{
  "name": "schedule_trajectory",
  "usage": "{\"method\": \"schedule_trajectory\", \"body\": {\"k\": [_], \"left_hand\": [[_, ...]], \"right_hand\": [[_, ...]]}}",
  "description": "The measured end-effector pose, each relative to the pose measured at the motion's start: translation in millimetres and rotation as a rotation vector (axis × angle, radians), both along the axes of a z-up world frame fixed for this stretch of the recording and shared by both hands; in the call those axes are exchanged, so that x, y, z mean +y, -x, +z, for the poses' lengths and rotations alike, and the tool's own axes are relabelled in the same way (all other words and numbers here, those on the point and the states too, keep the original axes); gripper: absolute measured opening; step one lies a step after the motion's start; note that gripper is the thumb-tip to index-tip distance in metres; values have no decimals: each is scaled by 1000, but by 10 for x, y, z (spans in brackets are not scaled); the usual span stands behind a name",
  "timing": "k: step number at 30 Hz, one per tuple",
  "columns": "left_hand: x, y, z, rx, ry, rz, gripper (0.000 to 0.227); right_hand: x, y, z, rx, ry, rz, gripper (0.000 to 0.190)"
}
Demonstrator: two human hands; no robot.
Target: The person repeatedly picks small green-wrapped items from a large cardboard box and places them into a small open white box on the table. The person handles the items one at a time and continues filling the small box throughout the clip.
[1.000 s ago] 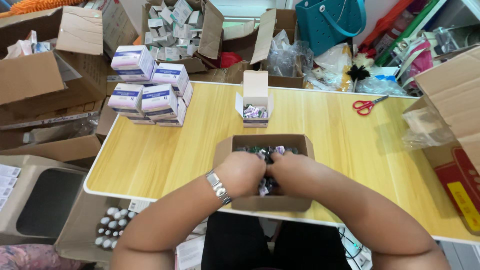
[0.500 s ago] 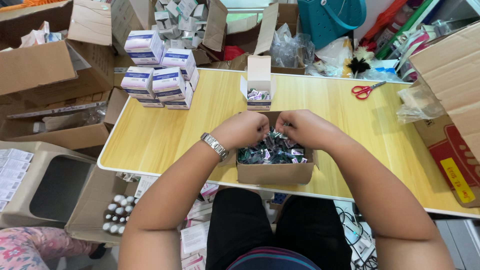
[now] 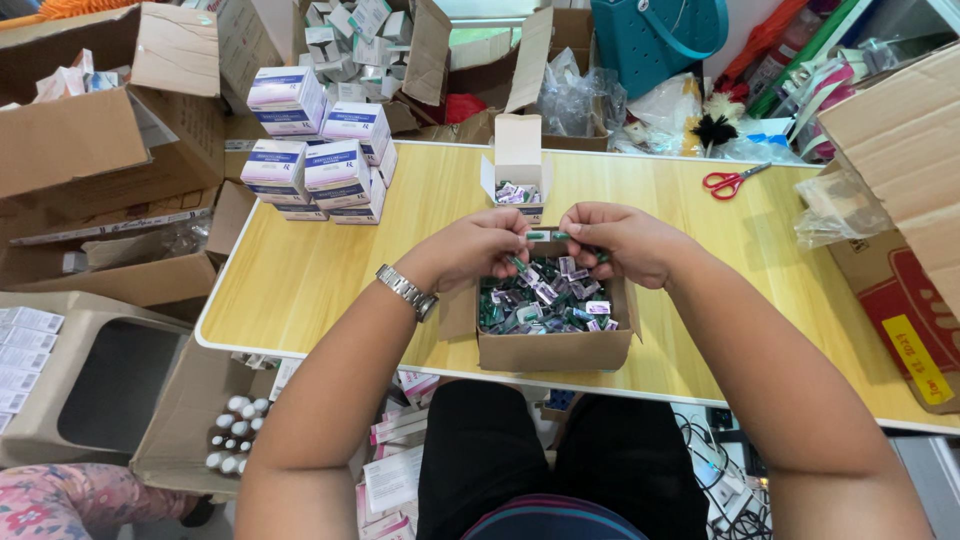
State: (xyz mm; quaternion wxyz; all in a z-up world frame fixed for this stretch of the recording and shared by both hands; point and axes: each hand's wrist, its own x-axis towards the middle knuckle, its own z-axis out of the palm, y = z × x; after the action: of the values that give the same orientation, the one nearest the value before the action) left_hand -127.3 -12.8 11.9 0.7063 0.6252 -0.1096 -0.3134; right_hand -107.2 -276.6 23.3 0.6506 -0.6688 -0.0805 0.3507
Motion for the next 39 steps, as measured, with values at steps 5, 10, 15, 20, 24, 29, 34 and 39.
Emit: {"method": "schedule_trajectory", "body": {"k": [5,10,15,20,24,29,34,39], "left_hand": [[32,78,38,222,392,61,10],[72,70,-4,325,650,112,11],[182,60,-50,367,843,103,11],[252,14,-110,335,859,119,11],[232,-46,-128,274,803,156,11],[228,-54,-188,284,824,135,11],[237,-66,-222,283,833,142,12],[190,-52,-177,269,808,168,11]], "right_hand": [[111,-546,105,-344,148,-105,18],[563,-1133,120,-944,692,-180,16],[765,-1482,-22,-901,815,-127,15],[751,-1738,-255,-298,348,-228,21],[715,-1755,-293,-35,91,-185,17],[741,-1695,-207,21,35,-102,14],[743,-1675,-201,118,-142,-152,16],[744,-1665,-199,56,-130,-115,26]]}}
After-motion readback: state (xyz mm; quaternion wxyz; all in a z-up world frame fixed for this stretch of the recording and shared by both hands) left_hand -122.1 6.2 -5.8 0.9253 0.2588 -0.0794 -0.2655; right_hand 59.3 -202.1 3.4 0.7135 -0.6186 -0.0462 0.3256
